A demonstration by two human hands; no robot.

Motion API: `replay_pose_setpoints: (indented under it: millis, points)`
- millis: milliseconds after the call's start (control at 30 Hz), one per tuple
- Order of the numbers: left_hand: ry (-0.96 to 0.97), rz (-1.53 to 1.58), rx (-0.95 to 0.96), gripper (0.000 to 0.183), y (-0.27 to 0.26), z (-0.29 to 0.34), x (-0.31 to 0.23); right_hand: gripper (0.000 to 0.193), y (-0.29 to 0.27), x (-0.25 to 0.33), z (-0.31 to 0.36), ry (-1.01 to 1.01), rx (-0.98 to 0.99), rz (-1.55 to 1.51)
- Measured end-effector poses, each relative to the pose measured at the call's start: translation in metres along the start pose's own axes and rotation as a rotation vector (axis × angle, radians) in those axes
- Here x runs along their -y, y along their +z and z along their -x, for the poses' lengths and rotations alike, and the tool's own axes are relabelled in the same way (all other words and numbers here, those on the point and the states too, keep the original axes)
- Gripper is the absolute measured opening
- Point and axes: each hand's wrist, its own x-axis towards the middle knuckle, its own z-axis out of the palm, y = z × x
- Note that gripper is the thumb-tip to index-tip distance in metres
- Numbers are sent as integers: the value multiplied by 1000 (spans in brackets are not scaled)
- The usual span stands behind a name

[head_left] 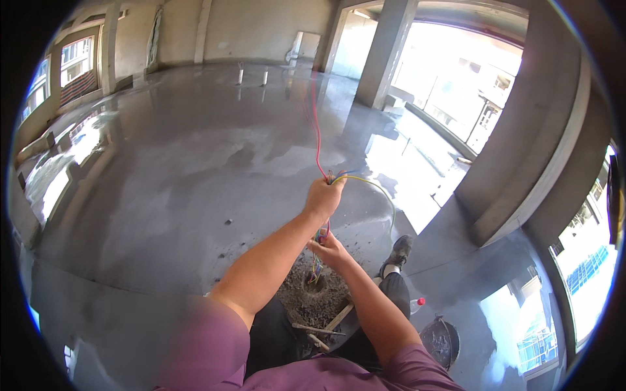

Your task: The person sits on the floor and uses a hammer and chisel to break up concrete around a hole. They then feed a bundle of colorful electrical wires into the hole and use the hammer to tap the chisel, presumably to secure the wires or clear the path.

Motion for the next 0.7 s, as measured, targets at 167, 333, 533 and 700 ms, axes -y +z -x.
replay_pose_setpoints:
  millis: [167, 333, 533, 700]
  points:
    - [20, -121, -69, 48, 2, 1, -4, 44, -79, 155, 33, -126, -13, 656]
    - [-6, -137, 90, 45, 33, 30, -16, 33, -115, 219, -28, -863, -255, 1564]
    - [25, 88, 263, 27, 13, 2, 13, 38, -132, 168, -47, -144, -13, 1064]
    - [-1, 293, 436, 13, 7, 14, 2, 43, -92, 99, -52, 246, -256, -64]
